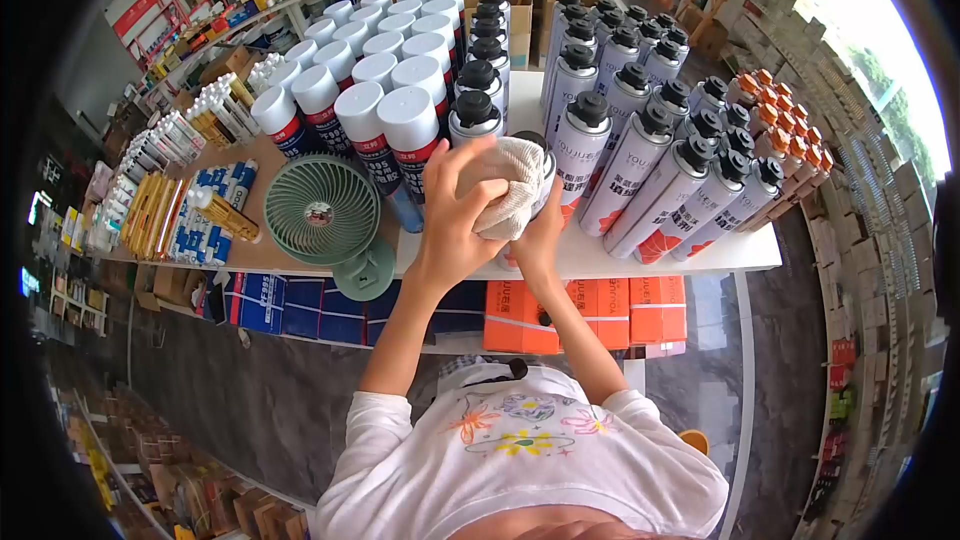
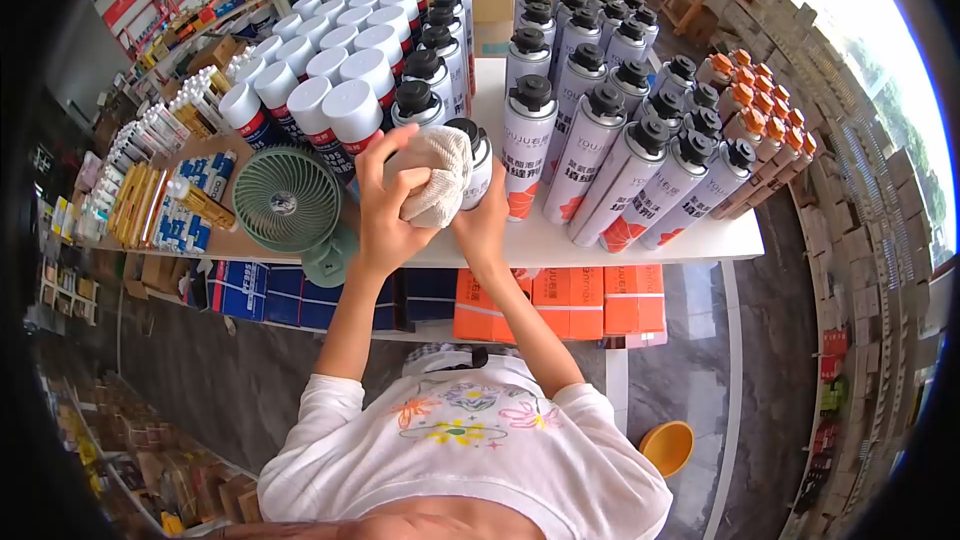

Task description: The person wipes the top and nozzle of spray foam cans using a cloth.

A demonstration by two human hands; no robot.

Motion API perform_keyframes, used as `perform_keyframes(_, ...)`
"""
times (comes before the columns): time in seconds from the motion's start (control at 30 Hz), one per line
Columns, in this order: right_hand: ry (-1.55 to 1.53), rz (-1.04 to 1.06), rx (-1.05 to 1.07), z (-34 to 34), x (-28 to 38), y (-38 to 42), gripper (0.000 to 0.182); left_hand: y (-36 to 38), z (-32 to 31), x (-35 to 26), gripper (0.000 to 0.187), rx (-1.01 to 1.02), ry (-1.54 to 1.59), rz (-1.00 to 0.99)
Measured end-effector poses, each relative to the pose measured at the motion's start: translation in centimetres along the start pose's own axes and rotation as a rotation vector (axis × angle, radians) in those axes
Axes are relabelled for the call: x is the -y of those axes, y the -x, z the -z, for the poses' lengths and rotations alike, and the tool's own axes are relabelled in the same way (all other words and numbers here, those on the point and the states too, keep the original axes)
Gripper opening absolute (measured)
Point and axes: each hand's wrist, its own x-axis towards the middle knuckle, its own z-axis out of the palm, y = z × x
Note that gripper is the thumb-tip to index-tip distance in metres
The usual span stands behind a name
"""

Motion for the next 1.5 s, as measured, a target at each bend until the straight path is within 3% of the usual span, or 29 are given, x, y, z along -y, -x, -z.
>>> perform_keyframes(0.1,0.010,-0.006,0.007,0.1,0.1,0.0,0.074,-0.3,0.6,0.5,0.045,0.148,0.074,0.064)
perform_keyframes(0.17,0.015,0.056,0.004,0.2,-0.1,-0.1,0.079,0.2,0.6,0.7,0.045,0.139,0.092,0.065)
perform_keyframes(0.3,-0.005,-0.049,0.072,1.2,-0.3,-0.5,0.107,0.9,1.5,0.9,0.044,-0.197,0.340,0.172)
perform_keyframes(0.43,-0.028,0.041,0.097,2.7,-0.2,-0.7,0.102,1.5,2.8,0.0,0.049,-0.331,0.487,0.387)
perform_keyframes(0.6,0.011,0.227,0.120,3.8,2.6,-2.4,0.090,2.0,2.8,0.3,0.050,-0.151,0.211,0.275)
perform_keyframes(0.7,-0.029,0.213,0.167,3.5,2.8,-3.3,0.085,1.9,2.0,-0.5,0.051,-0.099,0.225,0.284)
perform_keyframes(0.83,-0.071,0.163,0.172,3.0,2.1,-3.5,0.078,0.7,0.8,-1.5,0.049,0.017,0.085,0.136)
perform_keyframes(0.9,-0.088,0.137,0.054,2.6,1.8,-3.0,0.075,0.0,0.4,-1.7,0.045,0.041,-0.024,0.041)
perform_keyframes(0.97,-0.031,0.178,0.041,2.8,1.6,-2.9,0.076,-0.3,0.2,-0.9,0.042,0.000,-0.079,0.079)
perform_keyframes(1.03,0.013,0.235,-0.006,2.4,1.9,-2.8,0.075,-0.3,0.1,-0.3,0.043,-0.030,-0.028,0.159)
perform_keyframes(1.23,0.060,0.240,-0.047,2.0,1.7,-2.6,0.078,-0.7,0.3,-1.3,0.047,0.106,-0.061,0.018)
perform_keyframes(1.33,0.021,0.297,-0.028,1.9,1.6,-2.8,0.079,-0.3,-0.2,0.0,0.044,-0.027,0.007,0.142)
perform_keyframes(1.43,0.081,0.259,-0.038,1.9,2.0,-2.6,0.078,-0.1,-0.4,-0.7,0.045,-0.035,-0.015,0.154)
perform_keyframes(1.5,0.089,0.271,-0.049,2.0,1.9,-2.8,0.077,-0.3,-0.1,-1.3,0.047,0.067,-0.003,0.043)
